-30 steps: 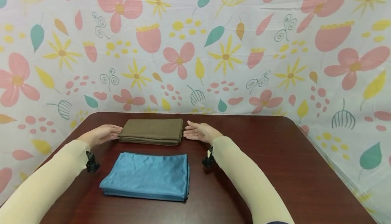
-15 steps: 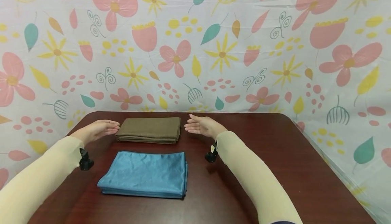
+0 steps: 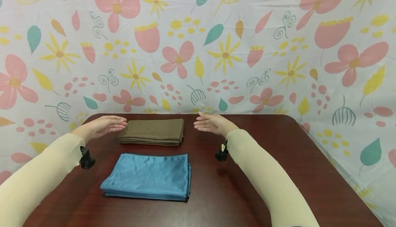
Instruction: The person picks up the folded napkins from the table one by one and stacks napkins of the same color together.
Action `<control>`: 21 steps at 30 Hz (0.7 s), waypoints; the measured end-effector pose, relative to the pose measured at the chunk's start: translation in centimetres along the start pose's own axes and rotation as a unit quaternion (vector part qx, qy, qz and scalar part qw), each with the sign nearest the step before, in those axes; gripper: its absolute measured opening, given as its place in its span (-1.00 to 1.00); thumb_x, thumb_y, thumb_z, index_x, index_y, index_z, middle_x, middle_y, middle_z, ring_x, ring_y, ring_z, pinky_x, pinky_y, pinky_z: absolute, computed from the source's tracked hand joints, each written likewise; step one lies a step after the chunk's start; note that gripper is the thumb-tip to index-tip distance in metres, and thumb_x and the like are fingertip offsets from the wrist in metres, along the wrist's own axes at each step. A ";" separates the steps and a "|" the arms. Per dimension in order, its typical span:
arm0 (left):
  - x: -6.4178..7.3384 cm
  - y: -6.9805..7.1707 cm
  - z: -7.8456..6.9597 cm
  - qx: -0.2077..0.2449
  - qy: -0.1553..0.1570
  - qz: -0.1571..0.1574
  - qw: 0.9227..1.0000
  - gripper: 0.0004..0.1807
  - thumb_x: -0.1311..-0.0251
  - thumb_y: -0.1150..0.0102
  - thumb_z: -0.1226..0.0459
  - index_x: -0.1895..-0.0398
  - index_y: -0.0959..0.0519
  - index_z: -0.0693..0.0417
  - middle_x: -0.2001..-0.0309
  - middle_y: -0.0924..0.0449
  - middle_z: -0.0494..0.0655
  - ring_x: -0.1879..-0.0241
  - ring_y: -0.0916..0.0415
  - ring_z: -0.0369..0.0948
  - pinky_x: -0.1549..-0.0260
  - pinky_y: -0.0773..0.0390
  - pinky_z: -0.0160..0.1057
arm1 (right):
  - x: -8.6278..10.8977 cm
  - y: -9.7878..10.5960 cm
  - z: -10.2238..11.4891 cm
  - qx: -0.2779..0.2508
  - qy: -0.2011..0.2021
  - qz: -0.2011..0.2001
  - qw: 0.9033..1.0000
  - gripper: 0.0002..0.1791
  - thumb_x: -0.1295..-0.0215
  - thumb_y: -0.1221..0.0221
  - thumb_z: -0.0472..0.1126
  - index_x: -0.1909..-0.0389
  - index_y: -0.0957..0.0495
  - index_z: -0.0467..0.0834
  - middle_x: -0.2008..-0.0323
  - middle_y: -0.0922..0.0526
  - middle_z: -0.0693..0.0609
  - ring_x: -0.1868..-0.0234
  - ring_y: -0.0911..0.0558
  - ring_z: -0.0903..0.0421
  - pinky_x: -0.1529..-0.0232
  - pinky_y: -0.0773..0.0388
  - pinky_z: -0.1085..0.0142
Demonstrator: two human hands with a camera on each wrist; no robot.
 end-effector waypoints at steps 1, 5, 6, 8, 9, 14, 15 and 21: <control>0.0 -0.2 -0.3 0.002 0.000 0.002 1.000 -0.39 -0.52 0.18 0.20 -0.47 -0.02 0.38 -0.43 -0.09 0.37 -0.41 -0.19 0.08 -0.35 -0.31 -0.15 | 0.1 0.1 0.1 0.006 0.001 0.000 1.000 -0.34 -0.53 0.12 0.05 -0.44 -0.13 -0.32 -0.38 -0.26 -0.33 -0.40 -0.31 -0.18 -0.37 -0.34 0.13; 0.0 -1.1 -1.2 0.016 -0.003 0.018 1.000 -0.37 -0.52 0.18 0.22 -0.51 0.06 0.31 -0.49 0.01 0.30 -0.47 -0.02 0.11 -0.40 -0.19 -0.06 | 0.8 0.6 0.6 0.043 0.009 -0.004 0.999 -0.35 -0.56 0.15 0.03 -0.45 -0.11 -0.33 -0.37 -0.27 -0.35 -0.37 -0.35 -0.19 -0.37 -0.34 0.11; -0.1 -1.4 -1.4 0.015 -0.005 0.024 1.000 -0.35 -0.52 0.18 0.22 -0.52 0.09 0.29 -0.50 0.04 0.28 -0.48 0.01 0.11 -0.42 -0.16 -0.04 | 1.0 0.6 0.7 0.053 0.012 -0.005 0.999 -0.35 -0.56 0.15 0.03 -0.44 -0.10 -0.34 -0.37 -0.28 -0.35 -0.36 -0.36 -0.19 -0.37 -0.34 0.10; -0.1 -1.9 -1.9 0.018 -0.006 0.032 0.999 -0.34 -0.52 0.18 0.22 -0.53 0.11 0.24 -0.52 0.09 0.24 -0.50 0.06 0.09 -0.44 -0.10 0.00 | 1.4 0.7 1.0 0.069 0.017 -0.006 0.997 -0.35 -0.56 0.16 0.02 -0.44 -0.11 -0.35 -0.35 -0.29 -0.36 -0.34 -0.39 -0.20 -0.37 -0.33 0.07; -0.1 -2.1 -2.1 0.017 -0.006 0.034 0.999 -0.34 -0.52 0.17 0.21 -0.54 0.12 0.22 -0.53 0.11 0.21 -0.51 0.08 0.08 -0.45 -0.07 0.01 | 1.6 0.7 1.2 0.077 0.020 -0.007 0.997 -0.36 -0.56 0.15 0.02 -0.42 -0.13 -0.36 -0.35 -0.31 -0.37 -0.33 -0.40 -0.20 -0.36 -0.33 0.06; -0.2 -2.8 -3.5 0.011 -0.011 0.036 0.999 -0.33 -0.52 0.16 0.19 -0.55 0.13 0.17 -0.55 0.14 0.15 -0.52 0.12 0.04 -0.48 0.01 0.02 | 2.4 0.9 2.1 0.116 0.037 -0.005 0.993 -0.34 -0.55 0.13 0.04 -0.42 -0.13 -0.36 -0.33 -0.33 -0.37 -0.30 -0.44 -0.19 -0.37 -0.30 0.00; -0.2 -3.0 -3.8 0.010 -0.012 0.036 0.999 -0.33 -0.52 0.16 0.19 -0.55 0.13 0.15 -0.55 0.14 0.14 -0.52 0.12 0.04 -0.48 0.01 0.00 | 2.6 1.0 2.3 0.121 0.040 -0.006 0.992 -0.33 -0.54 0.12 0.05 -0.43 -0.12 -0.35 -0.33 -0.34 -0.37 -0.30 -0.45 -0.19 -0.37 -0.30 -0.01; 0.0 -4.2 -5.7 0.002 -0.025 0.055 0.998 -0.33 -0.51 0.13 0.14 -0.56 0.08 0.07 -0.56 0.21 0.07 -0.54 0.18 -0.01 -0.49 0.04 -0.03 | 4.0 1.6 3.2 0.140 0.055 -0.019 0.988 -0.31 -0.52 0.08 0.06 -0.45 -0.09 -0.30 -0.32 -0.35 -0.35 -0.29 -0.46 -0.19 -0.35 -0.34 0.01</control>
Point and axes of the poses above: each hand's wrist, its own x-axis away from the middle knuckle, its own y-axis out of the back of the hand, z = x × y, the point moved 1 cm from there along -x, towards the middle knuckle
